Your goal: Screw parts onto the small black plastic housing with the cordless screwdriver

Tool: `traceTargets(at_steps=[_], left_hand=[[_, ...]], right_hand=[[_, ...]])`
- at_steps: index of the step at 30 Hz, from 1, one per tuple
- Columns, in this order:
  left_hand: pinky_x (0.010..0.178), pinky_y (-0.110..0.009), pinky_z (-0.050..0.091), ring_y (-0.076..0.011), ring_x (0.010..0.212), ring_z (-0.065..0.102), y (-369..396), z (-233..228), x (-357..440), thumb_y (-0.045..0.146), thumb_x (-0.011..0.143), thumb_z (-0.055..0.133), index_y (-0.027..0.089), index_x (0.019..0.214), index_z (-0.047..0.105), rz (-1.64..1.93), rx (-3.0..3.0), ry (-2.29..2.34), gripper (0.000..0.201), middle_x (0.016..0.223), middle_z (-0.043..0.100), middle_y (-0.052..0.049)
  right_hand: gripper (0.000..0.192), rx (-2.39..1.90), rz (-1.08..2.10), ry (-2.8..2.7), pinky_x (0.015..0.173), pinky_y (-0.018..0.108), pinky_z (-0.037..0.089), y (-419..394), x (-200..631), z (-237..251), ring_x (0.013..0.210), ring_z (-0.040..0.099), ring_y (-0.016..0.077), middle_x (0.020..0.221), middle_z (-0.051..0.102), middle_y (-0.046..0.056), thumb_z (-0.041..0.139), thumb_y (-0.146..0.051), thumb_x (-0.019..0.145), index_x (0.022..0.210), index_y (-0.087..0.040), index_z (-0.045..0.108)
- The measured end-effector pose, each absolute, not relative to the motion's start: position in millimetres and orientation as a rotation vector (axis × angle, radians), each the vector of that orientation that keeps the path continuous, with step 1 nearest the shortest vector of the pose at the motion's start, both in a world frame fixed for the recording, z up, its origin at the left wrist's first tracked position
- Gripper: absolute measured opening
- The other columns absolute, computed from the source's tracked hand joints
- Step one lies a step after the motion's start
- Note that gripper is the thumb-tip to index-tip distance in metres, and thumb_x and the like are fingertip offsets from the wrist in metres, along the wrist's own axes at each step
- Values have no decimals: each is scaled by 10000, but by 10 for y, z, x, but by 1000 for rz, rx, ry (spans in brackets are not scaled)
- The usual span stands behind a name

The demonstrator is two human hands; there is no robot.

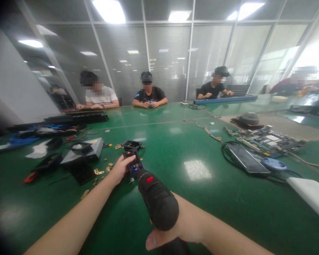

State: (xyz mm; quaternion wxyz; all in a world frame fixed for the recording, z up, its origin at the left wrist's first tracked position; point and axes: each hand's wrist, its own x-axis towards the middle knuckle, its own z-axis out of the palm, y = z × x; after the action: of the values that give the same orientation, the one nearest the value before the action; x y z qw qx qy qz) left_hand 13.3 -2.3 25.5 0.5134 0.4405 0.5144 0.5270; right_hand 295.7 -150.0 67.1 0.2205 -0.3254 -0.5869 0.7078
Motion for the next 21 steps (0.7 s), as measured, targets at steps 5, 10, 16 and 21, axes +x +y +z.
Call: traceTargets(at_steps=[5,10,16,21], left_hand=[[923,-467,642,-303,966,794,-41,276,133,533,643,999,220,1169,731,1273,1065,1239,667,1050,818,-84],[927,-463,623,-298,957,778,-37,259,115,460,641,968,216,1142,719,1261,1085,1235,610,1008,802,-75],[813,-414,595,-283,869,740,-13,210,75,312,602,768,231,1087,679,1223,1112,1332,500,919,765,-21],[807,-402,583,-285,879,720,-11,201,72,289,584,723,233,1033,658,1244,1177,1311,457,882,741,-15]], right_hand=[[708,-912,1993,-1605,622,249,457,-1498,2958,685,746,599,144,831,694,-26,1179,-451,417,869,-182,705],[706,-929,1992,-1597,640,252,467,-1495,2966,688,764,612,149,844,701,-24,1178,-442,423,894,-180,721],[712,-923,1969,-1630,621,248,449,-1482,2964,673,762,599,145,866,688,-25,1179,-417,404,878,-185,699],[729,-953,1961,-1638,622,253,457,-1483,2959,677,747,604,147,853,696,-27,1178,-431,399,890,-189,696]])
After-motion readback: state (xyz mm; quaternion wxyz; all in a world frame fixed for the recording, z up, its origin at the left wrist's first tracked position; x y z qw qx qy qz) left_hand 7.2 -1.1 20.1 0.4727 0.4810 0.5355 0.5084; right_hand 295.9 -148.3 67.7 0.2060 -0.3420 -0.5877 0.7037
